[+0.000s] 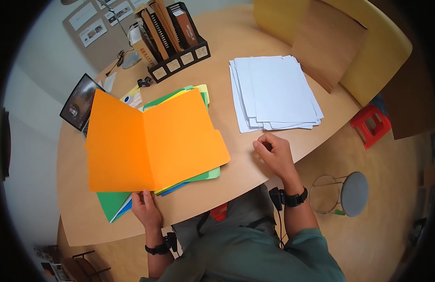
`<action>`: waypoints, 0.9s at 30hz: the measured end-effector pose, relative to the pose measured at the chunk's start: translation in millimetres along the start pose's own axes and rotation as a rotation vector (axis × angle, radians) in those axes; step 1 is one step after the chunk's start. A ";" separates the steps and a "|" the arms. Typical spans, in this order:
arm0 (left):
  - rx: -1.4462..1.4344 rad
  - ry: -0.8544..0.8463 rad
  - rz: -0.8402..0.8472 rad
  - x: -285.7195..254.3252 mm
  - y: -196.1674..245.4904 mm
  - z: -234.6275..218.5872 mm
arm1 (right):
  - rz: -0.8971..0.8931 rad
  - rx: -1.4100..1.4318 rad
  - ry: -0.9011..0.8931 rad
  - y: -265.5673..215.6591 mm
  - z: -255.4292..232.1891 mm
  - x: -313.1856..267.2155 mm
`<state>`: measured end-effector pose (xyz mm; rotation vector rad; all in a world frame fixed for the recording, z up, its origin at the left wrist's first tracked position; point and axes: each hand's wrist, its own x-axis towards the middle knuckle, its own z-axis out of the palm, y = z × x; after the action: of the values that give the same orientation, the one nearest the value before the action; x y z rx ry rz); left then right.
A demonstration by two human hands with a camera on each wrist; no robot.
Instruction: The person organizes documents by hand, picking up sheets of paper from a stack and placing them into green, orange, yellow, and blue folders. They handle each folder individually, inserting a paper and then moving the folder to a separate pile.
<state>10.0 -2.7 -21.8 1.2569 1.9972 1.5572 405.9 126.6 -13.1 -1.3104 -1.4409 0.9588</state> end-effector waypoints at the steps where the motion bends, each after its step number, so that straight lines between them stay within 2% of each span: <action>1: 0.001 0.007 0.001 0.2 -1.0 -0.3 | 0.015 -0.003 0.003 -1.2 0.7 -0.2; 7: -0.043 0.004 -0.021 -0.8 3.2 0.1 | 0.014 0.016 0.007 2.6 1.7 -0.4; 19: 0.017 0.012 0.035 0.4 -3.4 -0.7 | 0.023 -0.008 -0.005 2.9 0.2 0.4; 21: 0.035 -0.007 -0.014 -1.0 4.0 0.4 | 0.014 0.010 -0.011 5.2 0.4 1.6; 25: 0.009 -0.022 -0.048 -0.9 4.6 0.7 | -0.013 0.005 -0.046 -16.0 9.1 -2.0; 27: 0.001 -0.008 -0.026 -1.4 3.0 0.7 | -0.116 -0.085 -0.107 -40.6 15.4 -4.0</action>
<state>12.7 -3.2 -19.7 1.2304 2.0018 1.5365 380.4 118.2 21.3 -1.2368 -1.6374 0.9110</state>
